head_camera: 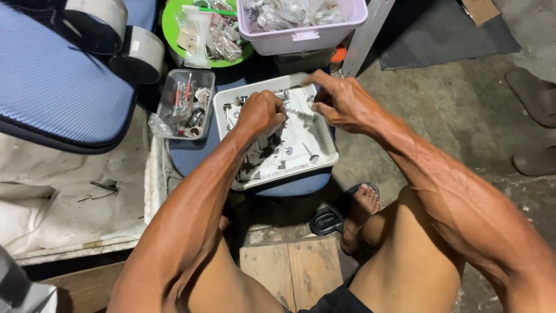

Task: Sorting and inspecting small metal components in a white tray

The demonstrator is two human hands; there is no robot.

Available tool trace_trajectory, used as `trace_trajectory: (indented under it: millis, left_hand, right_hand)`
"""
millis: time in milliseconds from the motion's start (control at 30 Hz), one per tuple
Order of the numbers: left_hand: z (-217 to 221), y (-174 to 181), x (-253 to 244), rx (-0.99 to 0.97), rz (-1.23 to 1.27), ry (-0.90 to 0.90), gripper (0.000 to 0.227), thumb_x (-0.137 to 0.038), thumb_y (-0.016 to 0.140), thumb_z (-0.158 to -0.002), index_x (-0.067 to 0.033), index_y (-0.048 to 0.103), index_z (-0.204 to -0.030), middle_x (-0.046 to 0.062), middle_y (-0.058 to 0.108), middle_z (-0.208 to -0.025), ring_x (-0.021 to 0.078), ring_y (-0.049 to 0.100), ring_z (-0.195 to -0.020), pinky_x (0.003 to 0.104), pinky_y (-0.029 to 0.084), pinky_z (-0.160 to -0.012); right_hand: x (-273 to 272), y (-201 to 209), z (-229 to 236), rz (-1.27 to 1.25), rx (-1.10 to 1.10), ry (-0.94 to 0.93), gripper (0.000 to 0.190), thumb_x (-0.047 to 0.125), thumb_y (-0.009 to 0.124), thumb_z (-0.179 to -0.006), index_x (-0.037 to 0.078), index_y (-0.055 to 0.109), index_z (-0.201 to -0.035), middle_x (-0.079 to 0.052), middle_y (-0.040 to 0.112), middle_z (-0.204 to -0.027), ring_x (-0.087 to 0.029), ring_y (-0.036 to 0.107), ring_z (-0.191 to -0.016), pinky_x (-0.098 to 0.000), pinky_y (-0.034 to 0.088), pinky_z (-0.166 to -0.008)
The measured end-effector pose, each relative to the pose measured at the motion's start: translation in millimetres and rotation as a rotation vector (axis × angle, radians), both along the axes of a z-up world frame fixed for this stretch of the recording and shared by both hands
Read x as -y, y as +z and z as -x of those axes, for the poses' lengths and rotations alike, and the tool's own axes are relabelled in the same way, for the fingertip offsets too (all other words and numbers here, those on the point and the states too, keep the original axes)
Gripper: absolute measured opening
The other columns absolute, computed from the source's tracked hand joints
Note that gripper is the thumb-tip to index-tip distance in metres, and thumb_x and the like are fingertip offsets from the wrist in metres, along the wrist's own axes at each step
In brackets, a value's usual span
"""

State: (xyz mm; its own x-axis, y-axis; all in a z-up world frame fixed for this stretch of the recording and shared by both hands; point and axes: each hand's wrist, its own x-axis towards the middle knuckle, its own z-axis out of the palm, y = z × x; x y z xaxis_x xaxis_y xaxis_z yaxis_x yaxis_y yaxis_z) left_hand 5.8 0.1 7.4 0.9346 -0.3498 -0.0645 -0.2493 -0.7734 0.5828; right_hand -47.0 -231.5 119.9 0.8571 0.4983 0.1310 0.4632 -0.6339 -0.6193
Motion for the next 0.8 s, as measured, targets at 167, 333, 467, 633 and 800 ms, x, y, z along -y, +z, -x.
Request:
trace_trajectory:
  millis: [167,333,467,633,800]
  left_hand:
    - [19,29,-12,-0.092,0.221,0.127,0.009,-0.011,0.072,-0.083,-0.0115,0.078,-0.076,0.015,0.074,-0.072,0.0352,0.074,-0.074,0.047,0.059,-0.066]
    - [48,73,-13,-0.262,0.484,0.257,0.005,-0.006,0.072,-0.080,-0.0073,0.077,-0.078,0.012,0.073,-0.067,0.0192,0.073,-0.059,0.029,0.062,-0.056]
    - [55,81,-14,-0.293,0.580,0.290,0.008,-0.001,0.073,-0.075,-0.0035,0.077,-0.082,0.017,0.072,-0.068,0.0194,0.071,-0.055,0.029,0.062,-0.051]
    - [55,83,-15,-0.365,0.665,0.317,0.012,-0.002,0.076,-0.075,-0.0023,0.079,-0.087,0.021,0.074,-0.073,0.0172,0.071,-0.058,0.026,0.064,-0.053]
    - [53,84,-19,-0.424,0.764,0.331,0.015,0.001,0.073,-0.074,0.0024,0.075,-0.088,0.023,0.073,-0.074,0.0167,0.071,-0.055,0.023,0.062,-0.050]
  right_hand:
    - [-12,-2,4,-0.131,0.071,0.000,0.017,0.005,0.070,-0.089,0.013,0.071,-0.104,-0.010,0.073,-0.071,-0.028,0.072,-0.067,-0.0390,0.056,-0.063]
    - [-31,1,10,-0.374,0.057,-0.011,0.019,-0.002,0.071,-0.091,0.007,0.070,-0.108,-0.010,0.074,-0.075,-0.019,0.073,-0.068,-0.0325,0.059,-0.066]
    - [-41,-4,10,-0.416,0.090,0.036,0.019,-0.005,0.071,-0.091,0.003,0.068,-0.108,-0.013,0.073,-0.076,-0.022,0.074,-0.069,-0.0337,0.059,-0.063]
    - [-48,-10,7,-0.401,0.102,0.070,0.019,-0.007,0.070,-0.091,0.002,0.067,-0.108,-0.014,0.073,-0.077,-0.024,0.074,-0.070,-0.0348,0.059,-0.064]
    - [-54,-8,6,-0.401,0.173,0.112,0.019,-0.010,0.067,-0.092,0.000,0.068,-0.108,-0.017,0.073,-0.078,-0.029,0.075,-0.072,-0.0382,0.060,-0.062]
